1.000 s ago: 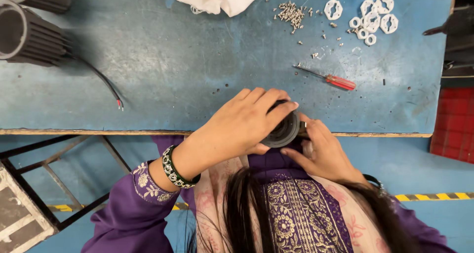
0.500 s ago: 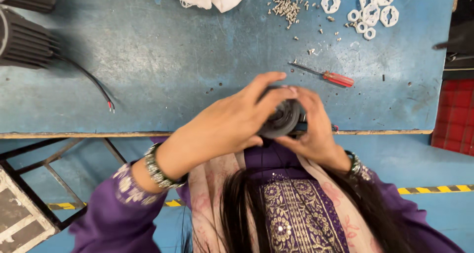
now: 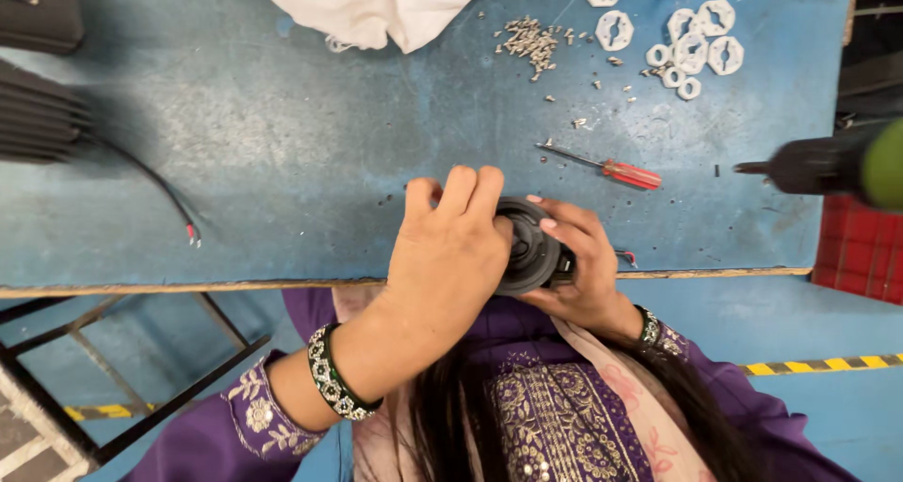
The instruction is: The person assembles an LED light fixture, applying thermal paste to the housing with a small stick and then pressing the LED board and a plastic component into place by hand while occasionally using a handheld power tool to secure parts.
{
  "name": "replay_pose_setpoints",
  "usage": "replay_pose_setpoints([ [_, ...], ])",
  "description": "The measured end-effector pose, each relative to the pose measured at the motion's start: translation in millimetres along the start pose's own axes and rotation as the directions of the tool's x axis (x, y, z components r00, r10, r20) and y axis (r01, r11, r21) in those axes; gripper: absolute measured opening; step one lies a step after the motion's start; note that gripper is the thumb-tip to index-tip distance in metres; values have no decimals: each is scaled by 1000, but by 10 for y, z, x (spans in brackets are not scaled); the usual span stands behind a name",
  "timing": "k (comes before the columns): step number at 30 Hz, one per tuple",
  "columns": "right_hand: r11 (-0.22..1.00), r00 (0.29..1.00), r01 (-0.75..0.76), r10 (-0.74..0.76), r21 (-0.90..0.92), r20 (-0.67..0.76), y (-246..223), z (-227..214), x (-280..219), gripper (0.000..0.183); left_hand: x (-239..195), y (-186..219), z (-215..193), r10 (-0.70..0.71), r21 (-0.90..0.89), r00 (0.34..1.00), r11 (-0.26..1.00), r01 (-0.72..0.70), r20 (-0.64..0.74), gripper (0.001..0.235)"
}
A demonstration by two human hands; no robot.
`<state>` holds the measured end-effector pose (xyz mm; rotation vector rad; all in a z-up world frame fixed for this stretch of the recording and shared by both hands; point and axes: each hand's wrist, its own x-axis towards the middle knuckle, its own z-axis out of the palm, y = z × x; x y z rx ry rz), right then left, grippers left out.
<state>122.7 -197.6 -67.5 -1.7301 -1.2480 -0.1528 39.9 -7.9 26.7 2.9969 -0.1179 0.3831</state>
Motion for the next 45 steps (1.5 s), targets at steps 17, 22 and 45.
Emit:
replay_pose_setpoints([
  [17,999,996,-11,13,-32,87,-22,-100,64,87,133,57,34,-101,36,989,995,98,108,9],
  [22,999,997,-31,32,-16,69,-39,-107,70,87,141,53,-4,-109,-52,991,992,113,80,9],
  [45,848,989,-94,18,-522,-149,1289,-1286,1347,10,0,103,2,-110,-54,993,992,113,48,4],
])
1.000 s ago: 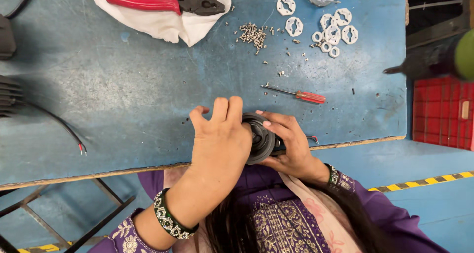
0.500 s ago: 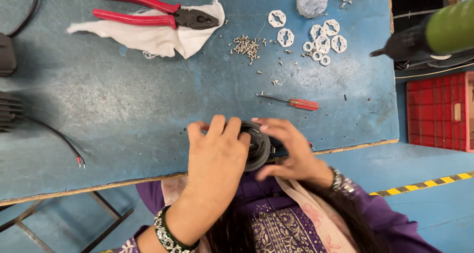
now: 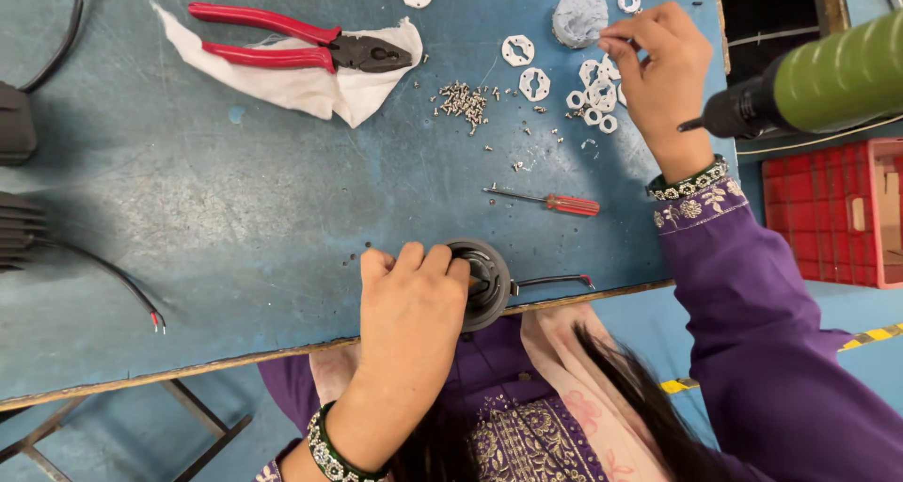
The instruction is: The person assembles an LED light fixture, applying thermal paste to the housing with a small stick and then pressing the LED board and a plastic component into place by hand while occasionally using a handheld power tool to secure parts.
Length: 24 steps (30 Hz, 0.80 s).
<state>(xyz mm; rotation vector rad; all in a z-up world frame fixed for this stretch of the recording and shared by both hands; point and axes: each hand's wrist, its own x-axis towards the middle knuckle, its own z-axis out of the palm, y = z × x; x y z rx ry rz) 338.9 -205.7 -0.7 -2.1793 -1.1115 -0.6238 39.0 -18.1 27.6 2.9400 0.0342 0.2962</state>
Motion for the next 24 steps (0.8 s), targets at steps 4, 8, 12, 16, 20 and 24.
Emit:
replay_pose_setpoints([
  [4,999,999,35,-35,7,-23,244,123,-103,6,-3,-15,29,10,-2,1000,1000,-10,13,4],
  [8,996,995,87,-86,21,-58,396,186,1,5,7,-20,47,18,-4,1000,1000,-18,5,4],
  [12,997,1000,-2,0,83,14,425,199,120,8,-14,-21,36,7,-5,1000,1000,-7,-10,4],
  [16,995,994,100,-99,-6,43,525,145,144,8,-27,-35,35,-2,-28,1000,1000,2,-14,2],
  [20,994,993,106,-105,-34,48,611,80,125,6,-14,-37,40,-4,-41,1000,999,3,-12,2],
  [24,990,987,129,-123,-56,99,578,60,152,6,-14,-50,43,-2,-36,1000,999,2,3,6],
])
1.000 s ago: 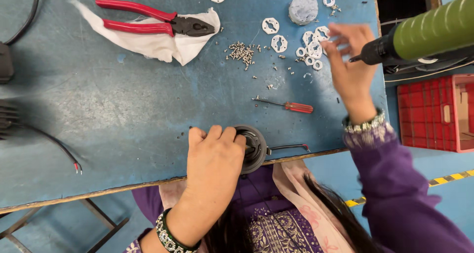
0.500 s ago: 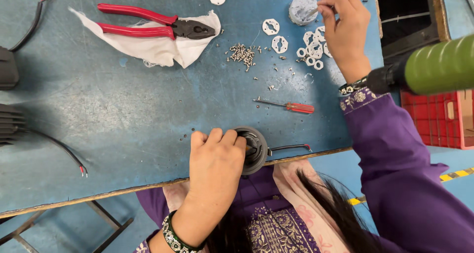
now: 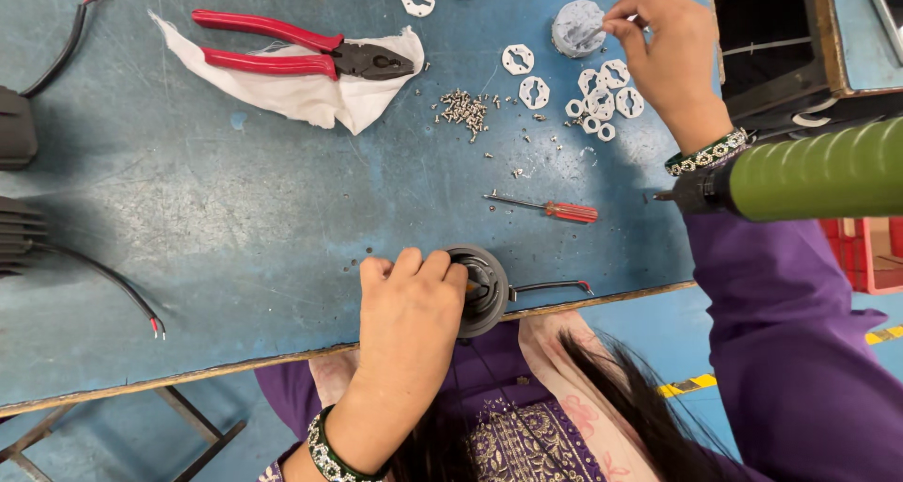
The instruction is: The person assembles an LED light fixture, applying thermal paste to the housing with a small stick and then pressing the LED board and a plastic component into place by hand while occasionally using a handheld power tool to secure parts.
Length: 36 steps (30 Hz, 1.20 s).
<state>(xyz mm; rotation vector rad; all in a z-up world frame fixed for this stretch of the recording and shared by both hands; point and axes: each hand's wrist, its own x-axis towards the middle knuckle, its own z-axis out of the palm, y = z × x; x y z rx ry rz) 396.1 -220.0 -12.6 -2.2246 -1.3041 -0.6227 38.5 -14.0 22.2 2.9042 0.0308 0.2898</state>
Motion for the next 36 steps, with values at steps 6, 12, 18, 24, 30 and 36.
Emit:
replay_pose_setpoints([
  [6,998,990,22,-14,-57,142,-37,-84,142,3,-17,-23,3,-12,-45,1000,999,12,-8,7],
  [12,931,923,-301,230,205,309,42,-144,282,5,-8,-21,0,-22,-32,1000,999,22,7,7],
  [18,879,927,-345,264,329,267,140,-118,167,7,-1,-31,0,-12,-26,1000,1000,12,-26,11],
  [24,820,924,-381,343,426,166,112,-114,39,6,2,-39,-6,-19,-40,1000,999,19,3,9],
  [30,528,794,-539,578,657,187,33,-113,38,9,4,-40,-21,-14,-39,1000,999,14,-18,8],
  [36,280,646,-621,712,732,276,231,-39,-126,12,-40,-25,-24,-27,-68,1000,997,26,-16,5],
])
